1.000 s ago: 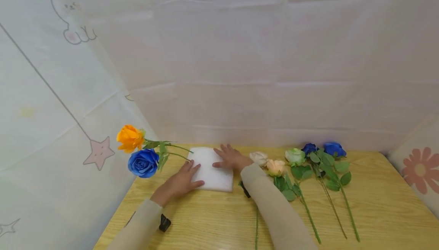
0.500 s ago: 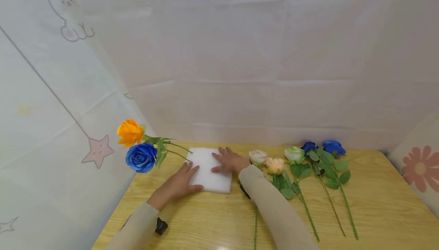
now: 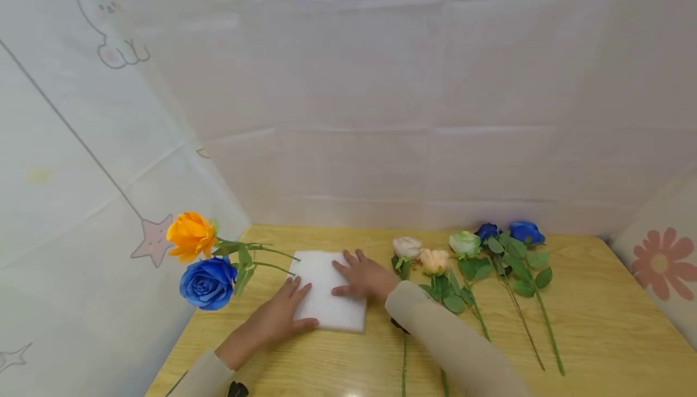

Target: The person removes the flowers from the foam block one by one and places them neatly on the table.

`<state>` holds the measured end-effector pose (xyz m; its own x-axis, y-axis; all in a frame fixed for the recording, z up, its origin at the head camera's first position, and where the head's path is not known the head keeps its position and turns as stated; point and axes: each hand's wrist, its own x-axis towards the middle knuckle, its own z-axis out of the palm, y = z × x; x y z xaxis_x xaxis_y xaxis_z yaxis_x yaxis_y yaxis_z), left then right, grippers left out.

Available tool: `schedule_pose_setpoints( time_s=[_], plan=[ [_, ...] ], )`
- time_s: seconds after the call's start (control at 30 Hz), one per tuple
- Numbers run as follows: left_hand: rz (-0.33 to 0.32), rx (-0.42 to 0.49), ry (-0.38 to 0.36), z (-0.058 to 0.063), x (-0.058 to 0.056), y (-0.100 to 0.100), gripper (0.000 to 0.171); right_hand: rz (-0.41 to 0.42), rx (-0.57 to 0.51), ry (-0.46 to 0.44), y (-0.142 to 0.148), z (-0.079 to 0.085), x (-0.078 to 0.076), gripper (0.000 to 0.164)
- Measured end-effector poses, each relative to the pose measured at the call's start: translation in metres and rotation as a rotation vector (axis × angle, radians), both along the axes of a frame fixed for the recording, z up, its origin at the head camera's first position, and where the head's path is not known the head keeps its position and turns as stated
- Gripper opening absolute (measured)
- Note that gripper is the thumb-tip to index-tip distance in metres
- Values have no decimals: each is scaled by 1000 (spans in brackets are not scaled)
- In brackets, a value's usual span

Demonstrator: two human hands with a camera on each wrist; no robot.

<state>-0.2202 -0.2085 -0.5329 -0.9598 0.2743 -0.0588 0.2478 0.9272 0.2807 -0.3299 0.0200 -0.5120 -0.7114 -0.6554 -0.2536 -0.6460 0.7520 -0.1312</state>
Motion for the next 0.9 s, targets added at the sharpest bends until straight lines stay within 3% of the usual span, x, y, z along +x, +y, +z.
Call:
schedule_pose_setpoints(
  time_s=[0.3, 0.47, 0.67, 0.9],
  plan=[
    [-29, -53, 55, -1, 19, 5, 91, 20, 15, 16, 3, 3, 22, 75],
    [-24, -100, 32, -7, 25, 6, 91, 50, 35, 74, 5, 0, 27, 73],
    [-39, -102, 54, -14, 27, 6, 92, 81, 36, 108, 6, -4, 26, 72],
    [-58, -137, 98, -16, 24, 8, 92, 102, -40, 95, -7, 8, 11, 76]
  ],
)
